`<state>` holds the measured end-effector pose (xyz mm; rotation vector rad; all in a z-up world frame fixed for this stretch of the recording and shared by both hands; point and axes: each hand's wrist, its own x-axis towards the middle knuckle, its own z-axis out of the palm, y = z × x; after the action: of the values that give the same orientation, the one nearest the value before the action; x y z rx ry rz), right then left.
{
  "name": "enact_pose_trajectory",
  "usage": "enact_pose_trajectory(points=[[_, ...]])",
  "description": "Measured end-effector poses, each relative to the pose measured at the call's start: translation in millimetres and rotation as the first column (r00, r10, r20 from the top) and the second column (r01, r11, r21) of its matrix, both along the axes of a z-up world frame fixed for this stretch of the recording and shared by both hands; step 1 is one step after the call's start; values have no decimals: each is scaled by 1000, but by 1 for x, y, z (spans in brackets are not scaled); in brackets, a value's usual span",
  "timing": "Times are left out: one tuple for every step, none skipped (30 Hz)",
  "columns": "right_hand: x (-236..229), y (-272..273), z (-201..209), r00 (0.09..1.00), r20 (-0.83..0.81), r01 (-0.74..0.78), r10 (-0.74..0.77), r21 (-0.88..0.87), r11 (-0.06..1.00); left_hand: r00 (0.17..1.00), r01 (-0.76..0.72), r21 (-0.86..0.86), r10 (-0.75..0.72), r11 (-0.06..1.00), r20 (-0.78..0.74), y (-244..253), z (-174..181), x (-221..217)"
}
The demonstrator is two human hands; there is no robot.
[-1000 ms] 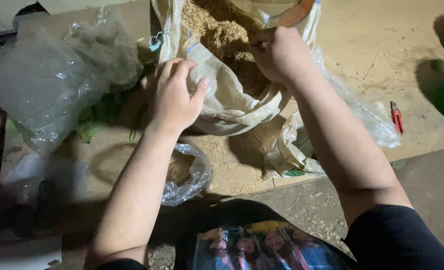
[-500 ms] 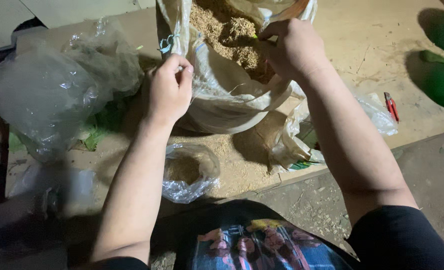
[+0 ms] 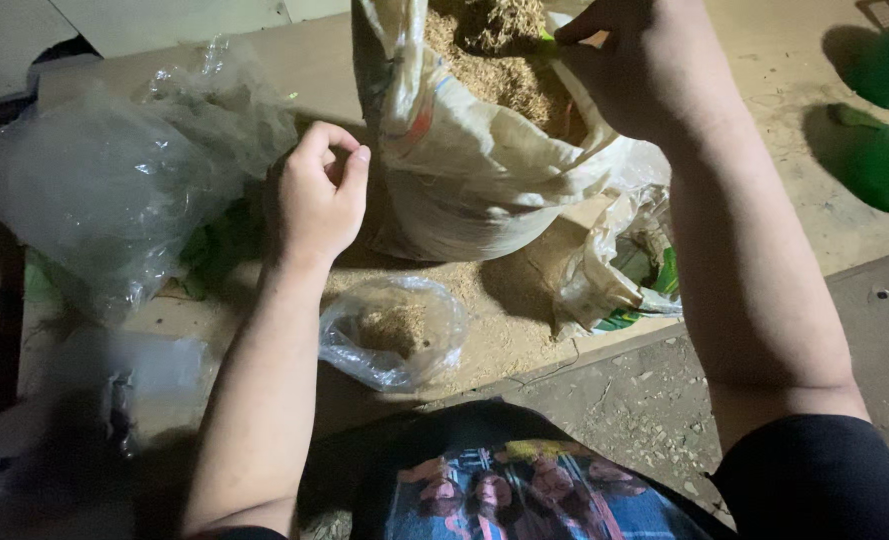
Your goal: The person scoops a granular substance, likely grain or feed, from a large white sack into a clear plastic bag using a green plastic scoop. The person repeatedly fills the scoop and pours the contents into the bag, occasionally using their hand to guide the material.
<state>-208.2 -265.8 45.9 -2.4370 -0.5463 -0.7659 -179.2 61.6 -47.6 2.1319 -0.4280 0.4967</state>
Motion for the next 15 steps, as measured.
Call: enact_pose_trajectory(points=[[-7, 9, 8, 999, 32, -38, 38, 13, 999, 1000, 4, -10, -4, 1000, 12, 5, -2, -1], [-16, 19, 16, 1000, -17, 10, -9, 18, 1000, 1000, 8, -21, -8, 1000, 23, 11, -4, -2], [-28, 30, 22, 996, -68, 56, -54, 21, 998, 999, 12, -31, -11, 999, 33, 16, -8, -4], [-40, 41, 28, 988, -120, 101, -98, 20, 995, 999, 31, -59, -29, 998, 29, 21, -11, -3], [-48, 52, 33, 996, -37, 74, -76, -53, 996, 999, 50, -85, -48, 995, 21, 26, -15, -3], [-56, 61, 37, 998, 44, 51, -45, -129, 990, 998, 68, -112, -66, 991, 15, 31, -18, -4], [-62, 70, 39, 993, 117, 30, -6, -204, 979, 997, 73, -119, -72, 990, 14, 38, -22, -6], [-69, 79, 39, 997, 71, 51, -39, -187, 981, 997, 78, -125, -77, 989, 14, 44, -26, -8], [-78, 86, 37, 997, 24, 75, -72, -172, 982, 996, 85, -131, -84, 988, 13, 49, -30, -10], [-85, 94, 33, 994, -25, 100, -105, -159, 982, 998, 66, -117, -66, 991, 7, 55, -33, -13], [-90, 100, 29, 997, -25, 65, -70, -166, 984, 999, 47, -102, -48, 994, -4, 61, -37, -16], [-95, 106, 24, 999, -27, 30, -35, -173, 984, 999, 28, -86, -29, 996, -15, 66, -40, -20], [-100, 111, 17, 1000, -30, -5, 0, -179, 984, 999, 54, -85, -54, 995, 9, 72, -44, -23], [-105, 117, 10, 999, -28, -35, 31, -177, 984, 996, 81, -84, -78, 993, 33, 77, -48, -26], [-109, 122, 1, 998, -26, -63, 60, -176, 982, 993, 110, -83, -105, 990, 56, 82, -51, -29]])
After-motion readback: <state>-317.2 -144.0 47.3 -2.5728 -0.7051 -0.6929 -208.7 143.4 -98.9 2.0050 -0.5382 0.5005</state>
